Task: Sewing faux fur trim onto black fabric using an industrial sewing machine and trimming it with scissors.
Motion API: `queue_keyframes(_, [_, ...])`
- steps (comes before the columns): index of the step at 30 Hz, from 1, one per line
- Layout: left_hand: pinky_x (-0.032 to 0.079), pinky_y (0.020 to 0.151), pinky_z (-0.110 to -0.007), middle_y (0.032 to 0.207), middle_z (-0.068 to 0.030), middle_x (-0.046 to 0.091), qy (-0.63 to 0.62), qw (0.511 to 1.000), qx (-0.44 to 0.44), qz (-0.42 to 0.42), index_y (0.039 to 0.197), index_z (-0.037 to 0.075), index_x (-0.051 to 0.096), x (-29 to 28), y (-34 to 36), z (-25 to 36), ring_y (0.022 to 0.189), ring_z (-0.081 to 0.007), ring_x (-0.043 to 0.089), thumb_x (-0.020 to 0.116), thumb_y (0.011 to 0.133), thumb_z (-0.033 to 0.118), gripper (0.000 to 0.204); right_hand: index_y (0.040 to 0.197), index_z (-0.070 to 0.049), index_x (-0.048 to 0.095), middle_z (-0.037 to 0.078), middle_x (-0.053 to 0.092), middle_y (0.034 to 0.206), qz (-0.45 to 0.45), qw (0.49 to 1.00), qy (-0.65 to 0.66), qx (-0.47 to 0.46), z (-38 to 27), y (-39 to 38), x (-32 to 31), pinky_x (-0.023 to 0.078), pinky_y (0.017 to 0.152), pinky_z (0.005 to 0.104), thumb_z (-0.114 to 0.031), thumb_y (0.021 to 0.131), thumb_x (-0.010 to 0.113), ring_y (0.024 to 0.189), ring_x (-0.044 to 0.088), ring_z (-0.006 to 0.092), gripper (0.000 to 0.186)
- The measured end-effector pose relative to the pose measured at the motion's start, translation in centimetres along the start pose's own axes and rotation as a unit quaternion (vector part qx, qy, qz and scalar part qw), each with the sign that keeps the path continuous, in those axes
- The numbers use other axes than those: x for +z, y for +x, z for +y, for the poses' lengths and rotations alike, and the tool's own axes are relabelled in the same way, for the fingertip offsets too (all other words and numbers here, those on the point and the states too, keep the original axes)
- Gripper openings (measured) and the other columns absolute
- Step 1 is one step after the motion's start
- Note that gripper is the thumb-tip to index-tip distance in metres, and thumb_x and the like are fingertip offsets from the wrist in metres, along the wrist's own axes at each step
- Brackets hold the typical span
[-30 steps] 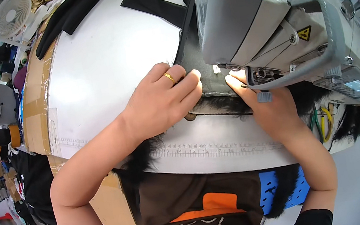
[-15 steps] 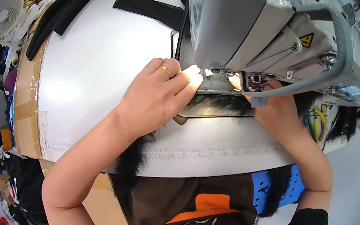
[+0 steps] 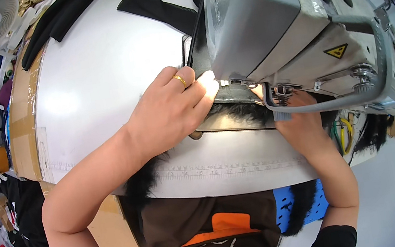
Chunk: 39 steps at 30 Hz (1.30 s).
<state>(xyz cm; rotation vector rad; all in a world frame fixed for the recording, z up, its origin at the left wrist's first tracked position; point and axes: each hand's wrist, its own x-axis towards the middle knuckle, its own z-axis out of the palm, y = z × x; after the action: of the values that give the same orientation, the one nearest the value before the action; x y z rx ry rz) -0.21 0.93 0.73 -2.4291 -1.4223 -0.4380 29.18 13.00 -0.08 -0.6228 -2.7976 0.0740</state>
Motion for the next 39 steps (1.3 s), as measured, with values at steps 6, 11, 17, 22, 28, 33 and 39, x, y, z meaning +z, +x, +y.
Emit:
queue_keyframes(6, [0.048, 0.086, -0.035, 0.09, -0.0021, 0.062, 0.003, 1.0, -0.001, -0.002, 0.089, 0.008, 0.069, 0.3, -0.1, -0.1, 0.104, -0.024, 0.06, 0.07, 0.076, 0.017, 0.016, 0.106, -0.007, 0.074, 0.014, 0.068, 0.095, -0.028, 0.999, -0.013, 0.019, 0.0, 0.3, 0.2, 0.055, 0.095, 0.0534, -0.002, 0.072, 0.073, 0.101, 0.067, 0.0429, 0.034])
queue_keyframes(11, [0.048, 0.086, -0.035, 0.09, -0.002, 0.061, -0.003, 1.0, -0.016, -0.003, 0.087, 0.008, 0.068, 0.4, 0.0, 0.1, 0.104, -0.0241, 0.06, 0.07, 0.075, 0.017, 0.015, 0.109, -0.008, 0.074, 0.015, 0.067, 0.095, -0.049, 0.998, 0.029, 0.04, -0.1, 0.7, -0.5, 0.055, 0.094, 0.0537, -0.001, 0.07, 0.072, 0.102, 0.066, 0.0434, 0.039])
queue_keyframes(17, [0.049, 0.086, -0.035, 0.091, -0.0023, 0.061, -0.002, 1.0, -0.025, 0.007, 0.089, 0.009, 0.067, 0.2, -0.3, 0.3, 0.103, -0.0237, 0.06, 0.069, 0.076, 0.016, 0.016, 0.118, -0.014, 0.076, 0.015, 0.068, 0.099, -0.106, 0.993, -0.005, 0.048, 0.2, 0.6, -0.3, 0.054, 0.097, 0.0528, 0.002, 0.071, 0.069, 0.105, 0.065, 0.0421, 0.05])
queue_keyframes(22, [0.053, 0.096, -0.039, 0.106, -0.0046, 0.065, -0.07, 0.997, -0.021, 0.019, 0.112, 0.005, 0.067, 0.1, -0.4, -0.2, 0.114, -0.0261, 0.062, 0.066, 0.082, 0.013, 0.03, 0.109, -0.01, 0.071, 0.012, 0.068, 0.108, -0.046, 0.998, -0.013, -0.031, 0.5, 1.7, 0.3, 0.055, 0.086, 0.047, 0.003, 0.074, 0.066, 0.105, 0.067, 0.0364, 0.038])
queue_keyframes(28, [0.056, 0.099, -0.04, 0.124, -0.0116, 0.067, -0.097, 0.986, -0.051, 0.124, 0.116, 0.003, 0.065, -0.1, -0.9, 0.2, 0.125, -0.0298, 0.062, 0.066, 0.085, 0.009, 0.032, 0.136, -0.017, 0.068, 0.002, 0.067, 0.14, -0.089, 0.995, 0.015, -0.046, 0.1, 1.6, -0.9, 0.052, 0.102, 0.045, 0.013, 0.075, 0.059, 0.123, 0.065, 0.0322, 0.068])
queue_keyframes(33, [0.055, 0.097, -0.039, 0.121, -0.0084, 0.067, -0.077, 0.987, -0.094, 0.107, 0.112, 0.003, 0.066, 0.1, -1.0, -0.2, 0.115, -0.0268, 0.065, 0.065, 0.086, 0.009, 0.027, 0.133, -0.013, 0.068, 0.006, 0.069, 0.132, -0.063, 0.991, -0.108, -0.041, -2.1, 2.6, -1.8, 0.051, 0.104, 0.0437, 0.008, 0.079, 0.061, 0.123, 0.064, 0.0312, 0.059])
queue_keyframes(39, [0.055, 0.091, -0.038, 0.111, -0.0062, 0.068, -0.101, 0.99, -0.076, 0.069, 0.113, 0.004, 0.069, -0.1, -1.2, -0.7, 0.102, -0.0268, 0.067, 0.07, 0.08, 0.003, 0.032, 0.131, -0.012, 0.067, 0.007, 0.068, 0.127, -0.082, 0.992, 0.086, 0.053, -4.3, 3.9, -0.1, 0.05, 0.104, 0.0448, 0.003, 0.084, 0.062, 0.119, 0.063, 0.0337, 0.049])
